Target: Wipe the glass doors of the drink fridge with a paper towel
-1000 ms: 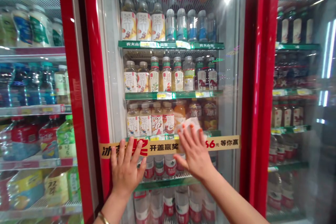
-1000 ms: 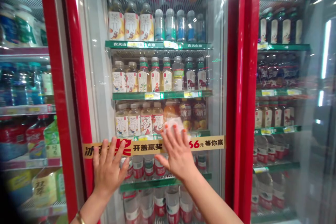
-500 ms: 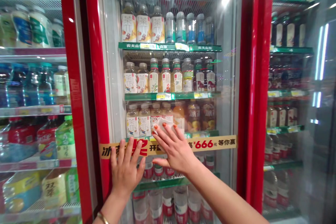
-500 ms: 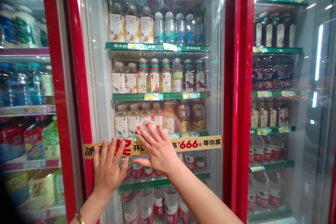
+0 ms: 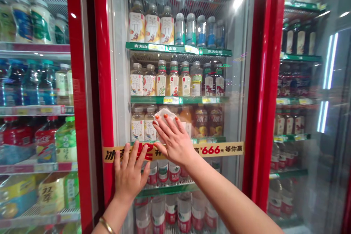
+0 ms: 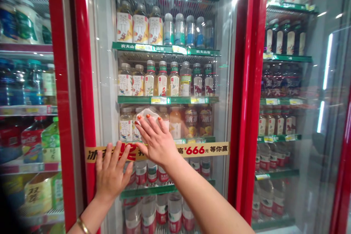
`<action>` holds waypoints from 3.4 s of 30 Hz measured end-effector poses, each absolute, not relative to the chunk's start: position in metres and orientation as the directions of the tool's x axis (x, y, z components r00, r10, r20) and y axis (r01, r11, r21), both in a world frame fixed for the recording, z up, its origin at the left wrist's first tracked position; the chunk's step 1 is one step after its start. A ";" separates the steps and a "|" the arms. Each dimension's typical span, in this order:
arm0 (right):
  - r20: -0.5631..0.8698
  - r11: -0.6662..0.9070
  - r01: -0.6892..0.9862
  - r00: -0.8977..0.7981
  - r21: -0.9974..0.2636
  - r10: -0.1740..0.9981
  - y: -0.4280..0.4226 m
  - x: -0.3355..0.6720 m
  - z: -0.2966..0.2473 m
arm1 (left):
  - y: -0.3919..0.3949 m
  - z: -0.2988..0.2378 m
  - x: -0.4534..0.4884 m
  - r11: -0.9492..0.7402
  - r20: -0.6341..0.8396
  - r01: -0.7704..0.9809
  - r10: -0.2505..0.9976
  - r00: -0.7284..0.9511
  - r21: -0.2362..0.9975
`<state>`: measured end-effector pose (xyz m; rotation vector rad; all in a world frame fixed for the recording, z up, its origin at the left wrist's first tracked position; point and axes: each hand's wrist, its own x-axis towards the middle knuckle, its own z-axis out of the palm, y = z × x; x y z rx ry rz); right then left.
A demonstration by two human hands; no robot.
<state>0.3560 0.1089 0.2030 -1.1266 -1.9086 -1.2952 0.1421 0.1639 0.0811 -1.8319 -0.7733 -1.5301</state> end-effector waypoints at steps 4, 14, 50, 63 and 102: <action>0.955 0.029 1.000 -0.020 0.012 0.297 0.087 0.435 0.216 | 0.163 0.081 0.144 -0.642 0.988 0.762 0.050 0.148 -0.082; 0.950 0.117 0.974 -0.217 0.195 0.226 0.123 0.330 0.243 | 0.166 0.080 0.142 -0.627 0.984 0.770 0.027 0.175 -0.120; 0.942 -0.118 0.970 0.234 -0.211 0.242 0.081 0.450 0.081 | 0.163 0.080 0.146 -0.615 0.989 0.786 0.061 0.132 -0.066; 0.951 -0.145 0.979 0.177 -0.144 0.252 0.084 0.435 -0.017 | 0.162 0.082 0.146 -0.591 0.985 0.801 0.065 0.161 -0.091; 0.927 -0.135 0.950 0.307 -0.283 0.216 0.082 0.449 0.073 | 0.161 0.084 0.146 -0.566 0.982 0.814 0.031 0.184 -0.135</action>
